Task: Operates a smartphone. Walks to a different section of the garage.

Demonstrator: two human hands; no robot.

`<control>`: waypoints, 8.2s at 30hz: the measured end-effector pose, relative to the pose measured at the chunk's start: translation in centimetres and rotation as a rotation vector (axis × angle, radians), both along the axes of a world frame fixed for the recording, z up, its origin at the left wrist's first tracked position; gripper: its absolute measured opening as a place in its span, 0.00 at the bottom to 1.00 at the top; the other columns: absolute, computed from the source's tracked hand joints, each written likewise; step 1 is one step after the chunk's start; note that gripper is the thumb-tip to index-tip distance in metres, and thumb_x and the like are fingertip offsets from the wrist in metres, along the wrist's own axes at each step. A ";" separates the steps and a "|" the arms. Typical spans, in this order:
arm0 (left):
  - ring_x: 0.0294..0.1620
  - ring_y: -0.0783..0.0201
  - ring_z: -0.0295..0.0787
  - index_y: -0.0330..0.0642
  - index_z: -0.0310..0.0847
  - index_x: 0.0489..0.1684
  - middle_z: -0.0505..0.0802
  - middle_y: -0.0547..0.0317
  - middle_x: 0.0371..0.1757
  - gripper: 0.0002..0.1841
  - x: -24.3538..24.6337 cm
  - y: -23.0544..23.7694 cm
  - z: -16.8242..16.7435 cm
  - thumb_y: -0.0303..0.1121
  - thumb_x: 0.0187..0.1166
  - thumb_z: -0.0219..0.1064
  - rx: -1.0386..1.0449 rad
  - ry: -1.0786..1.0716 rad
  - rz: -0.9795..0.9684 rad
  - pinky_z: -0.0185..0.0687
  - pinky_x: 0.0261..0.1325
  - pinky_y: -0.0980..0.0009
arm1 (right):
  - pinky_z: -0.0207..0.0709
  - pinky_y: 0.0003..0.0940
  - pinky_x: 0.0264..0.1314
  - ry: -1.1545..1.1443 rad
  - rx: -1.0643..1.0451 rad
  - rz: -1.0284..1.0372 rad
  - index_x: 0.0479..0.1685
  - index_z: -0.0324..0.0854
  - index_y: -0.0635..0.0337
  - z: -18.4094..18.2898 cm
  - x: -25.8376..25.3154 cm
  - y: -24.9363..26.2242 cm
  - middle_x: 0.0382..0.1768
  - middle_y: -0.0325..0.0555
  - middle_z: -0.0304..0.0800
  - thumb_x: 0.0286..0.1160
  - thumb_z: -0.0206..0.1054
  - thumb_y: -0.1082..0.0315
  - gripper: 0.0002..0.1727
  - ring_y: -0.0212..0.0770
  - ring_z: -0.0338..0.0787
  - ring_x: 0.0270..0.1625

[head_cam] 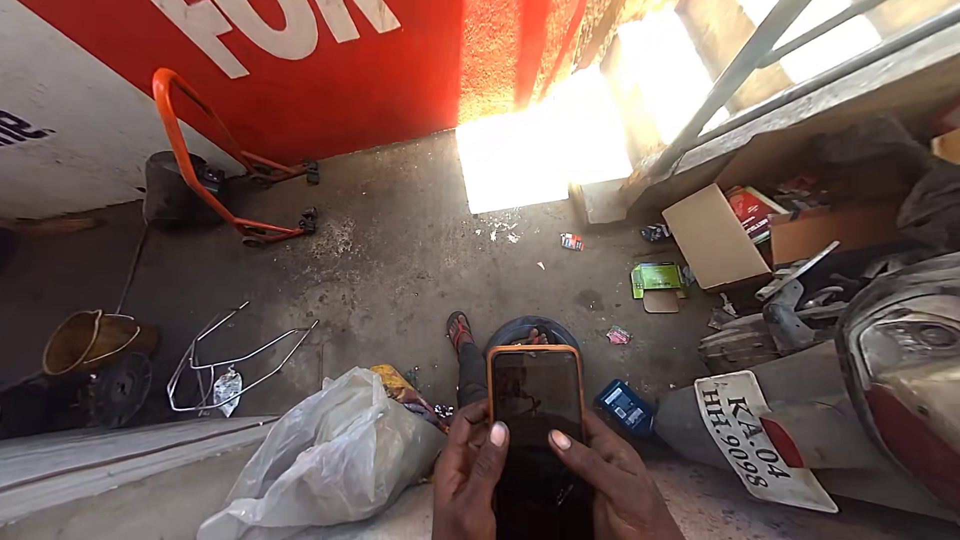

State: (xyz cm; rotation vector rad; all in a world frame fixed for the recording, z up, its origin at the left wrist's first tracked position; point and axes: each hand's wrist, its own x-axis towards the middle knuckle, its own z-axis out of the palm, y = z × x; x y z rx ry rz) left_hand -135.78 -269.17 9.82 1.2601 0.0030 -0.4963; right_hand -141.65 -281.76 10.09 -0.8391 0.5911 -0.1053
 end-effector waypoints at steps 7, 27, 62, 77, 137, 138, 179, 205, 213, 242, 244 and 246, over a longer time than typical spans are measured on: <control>0.51 0.73 0.91 0.36 0.78 0.54 0.92 0.64 0.47 0.11 -0.1 0.4 -0.3 0.29 0.89 0.51 -0.031 0.025 0.052 0.87 0.61 0.70 | 0.82 0.28 0.68 -0.003 -0.013 0.008 0.58 0.80 0.63 -0.3 0.0 0.3 0.50 0.39 0.93 0.85 0.56 0.70 0.12 0.28 0.91 0.57; 0.46 0.73 0.92 0.39 0.78 0.51 0.93 0.65 0.42 0.12 -0.1 0.8 -0.5 0.33 0.91 0.48 0.024 0.055 0.057 0.89 0.57 0.70 | 0.86 0.28 0.59 -0.007 0.043 0.161 0.57 0.77 0.61 -0.8 -0.3 -0.5 0.47 0.36 0.94 0.60 0.54 0.82 0.22 0.27 0.92 0.52; 0.47 0.73 0.92 0.36 0.75 0.53 0.93 0.64 0.42 0.09 -0.1 0.1 -0.2 0.25 0.85 0.52 0.055 -0.001 0.061 0.88 0.58 0.73 | 0.85 0.25 0.61 0.004 0.010 0.128 0.58 0.78 0.62 -0.5 -0.1 -0.4 0.47 0.37 0.93 0.65 0.59 0.80 0.19 0.26 0.92 0.53; 0.44 0.73 0.91 0.37 0.77 0.48 0.92 0.62 0.38 0.09 0.5 -0.3 0.1 0.27 0.84 0.51 0.088 0.083 0.056 0.88 0.56 0.73 | 0.84 0.28 0.65 0.048 0.066 0.072 0.56 0.84 0.61 -0.8 0.1 -0.5 0.47 0.41 0.94 0.79 0.60 0.69 0.13 0.29 0.92 0.53; 0.47 0.71 0.93 0.44 0.82 0.53 0.93 0.62 0.42 0.11 0.8 -0.1 0.1 0.39 0.88 0.57 -0.024 0.041 0.018 0.89 0.58 0.70 | 0.85 0.31 0.64 -0.022 0.091 0.015 0.56 0.88 0.57 -0.5 -0.1 -0.4 0.48 0.45 0.94 0.80 0.62 0.63 0.14 0.32 0.93 0.54; 0.47 0.71 0.93 0.44 0.82 0.52 0.93 0.62 0.41 0.11 0.8 -0.1 0.2 0.39 0.88 0.57 -0.025 0.041 0.018 0.89 0.58 0.70 | 0.85 0.31 0.65 -0.021 0.092 0.015 0.56 0.88 0.58 -0.4 -0.1 -0.4 0.49 0.45 0.94 0.81 0.61 0.63 0.14 0.32 0.92 0.55; 0.47 0.72 0.92 0.45 0.83 0.48 0.92 0.63 0.42 0.12 0.8 0.0 0.5 0.40 0.90 0.54 0.015 0.035 0.026 0.89 0.58 0.71 | 0.84 0.32 0.67 -0.008 0.070 0.033 0.59 0.86 0.58 -0.1 0.0 -0.4 0.51 0.46 0.94 0.82 0.60 0.62 0.16 0.33 0.92 0.57; 0.64 0.68 0.87 0.43 0.77 0.72 0.91 0.61 0.64 0.21 3.5 -0.6 1.3 0.30 0.80 0.61 0.246 -0.358 -0.073 0.84 0.65 0.72 | 0.83 0.29 0.67 -0.101 0.049 0.120 0.57 0.84 0.59 -0.7 -0.4 0.0 0.50 0.38 0.93 0.86 0.59 0.64 0.13 0.28 0.91 0.57; 0.65 0.65 0.88 0.40 0.78 0.72 0.90 0.57 0.65 0.19 3.4 -0.4 1.0 0.32 0.87 0.54 0.192 -0.317 -0.066 0.84 0.68 0.69 | 0.84 0.30 0.66 -0.086 0.072 0.121 0.57 0.84 0.60 -0.8 -0.5 -0.1 0.49 0.40 0.94 0.86 0.58 0.64 0.13 0.29 0.91 0.56; 0.63 0.68 0.87 0.45 0.80 0.71 0.90 0.61 0.60 0.20 3.1 -0.4 1.1 0.43 0.91 0.51 0.077 -0.073 0.006 0.84 0.68 0.69 | 0.83 0.29 0.66 0.025 0.077 0.118 0.54 0.88 0.57 -0.7 -0.3 -0.1 0.48 0.42 0.94 0.83 0.60 0.61 0.14 0.30 0.91 0.55; 0.63 0.69 0.87 0.45 0.79 0.71 0.90 0.61 0.60 0.21 3.1 -0.4 1.1 0.44 0.91 0.51 0.074 -0.069 0.006 0.83 0.68 0.69 | 0.83 0.29 0.65 0.040 0.072 0.114 0.54 0.88 0.57 -0.7 -0.3 -0.1 0.47 0.42 0.94 0.82 0.61 0.61 0.14 0.30 0.91 0.55; 0.64 0.69 0.86 0.45 0.80 0.71 0.90 0.61 0.60 0.21 3.0 -0.4 1.2 0.44 0.91 0.50 0.075 -0.066 0.009 0.82 0.69 0.69 | 0.83 0.29 0.65 0.041 0.069 0.117 0.53 0.88 0.57 -0.7 -0.3 -0.2 0.47 0.42 0.94 0.82 0.61 0.60 0.14 0.30 0.91 0.55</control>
